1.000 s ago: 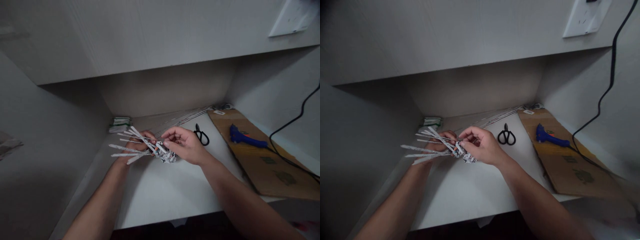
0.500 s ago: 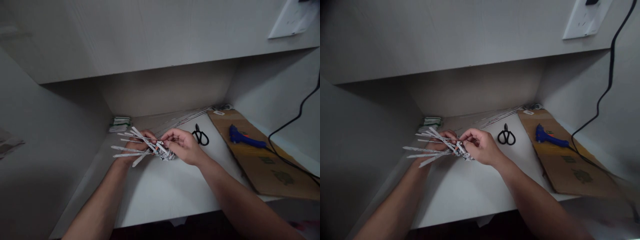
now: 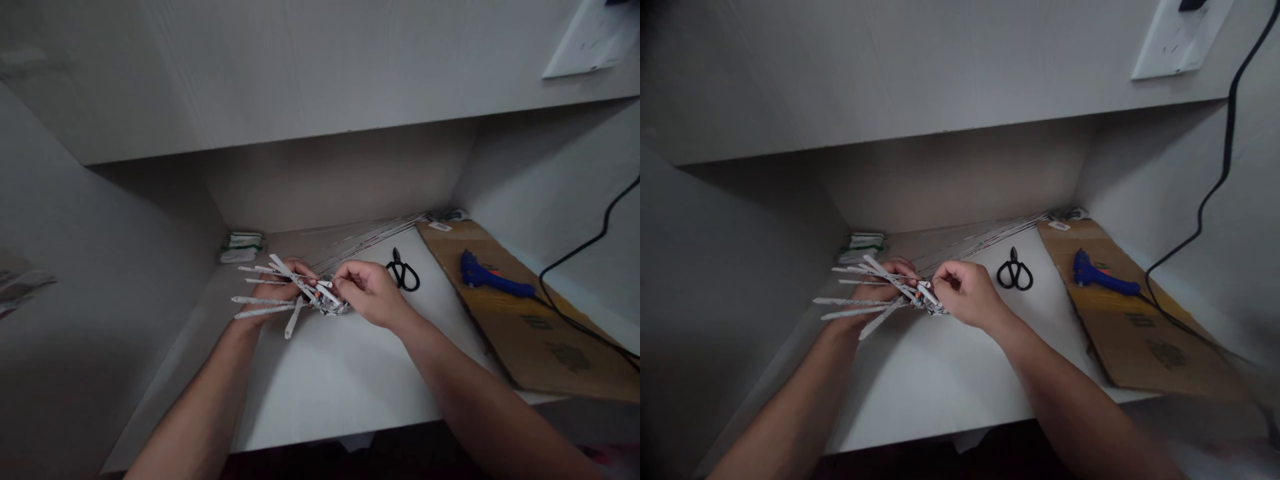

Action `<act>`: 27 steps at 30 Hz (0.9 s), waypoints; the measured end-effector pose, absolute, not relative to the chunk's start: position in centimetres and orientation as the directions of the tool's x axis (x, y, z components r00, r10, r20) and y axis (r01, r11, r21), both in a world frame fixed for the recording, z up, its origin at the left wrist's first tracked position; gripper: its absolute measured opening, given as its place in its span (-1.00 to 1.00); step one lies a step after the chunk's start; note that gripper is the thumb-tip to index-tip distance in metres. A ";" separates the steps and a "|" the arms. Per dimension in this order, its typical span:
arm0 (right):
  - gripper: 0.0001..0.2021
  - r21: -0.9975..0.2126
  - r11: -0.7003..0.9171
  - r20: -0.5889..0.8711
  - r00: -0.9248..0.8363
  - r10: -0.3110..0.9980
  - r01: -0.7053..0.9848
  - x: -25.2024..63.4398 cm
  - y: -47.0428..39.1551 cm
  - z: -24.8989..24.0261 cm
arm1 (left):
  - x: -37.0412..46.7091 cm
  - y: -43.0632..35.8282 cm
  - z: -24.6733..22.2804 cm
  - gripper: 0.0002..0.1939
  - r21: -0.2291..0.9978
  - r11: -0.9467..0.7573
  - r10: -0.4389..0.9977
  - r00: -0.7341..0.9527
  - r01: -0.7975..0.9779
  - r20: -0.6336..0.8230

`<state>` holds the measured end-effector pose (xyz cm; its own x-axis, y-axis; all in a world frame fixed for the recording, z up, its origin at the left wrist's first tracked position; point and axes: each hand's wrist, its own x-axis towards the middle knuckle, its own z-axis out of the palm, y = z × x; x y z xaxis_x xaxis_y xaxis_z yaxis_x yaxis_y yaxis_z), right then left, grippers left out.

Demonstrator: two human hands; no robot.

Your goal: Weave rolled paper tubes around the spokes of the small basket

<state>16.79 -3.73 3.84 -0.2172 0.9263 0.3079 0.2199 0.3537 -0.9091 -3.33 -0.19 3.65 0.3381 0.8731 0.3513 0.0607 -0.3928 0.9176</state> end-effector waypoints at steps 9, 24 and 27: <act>-0.89 -0.923 0.342 0.306 -0.202 0.930 0.178 16.8 -3.3 3.6 | -3.4 0.0 3.5 -0.88 0.957 -0.286 0.883 0.376 -0.044 0.282; -0.77 -0.846 0.344 0.344 -0.076 0.936 0.407 17.5 0.1 0.5 | -4.9 1.9 2.2 -0.81 0.977 -0.200 0.928 0.304 -0.079 0.215; -0.74 -0.818 0.344 0.374 -0.030 0.927 0.461 18.0 0.7 0.0 | -5.4 2.3 2.6 -0.81 0.962 -0.235 0.939 0.224 -0.136 0.261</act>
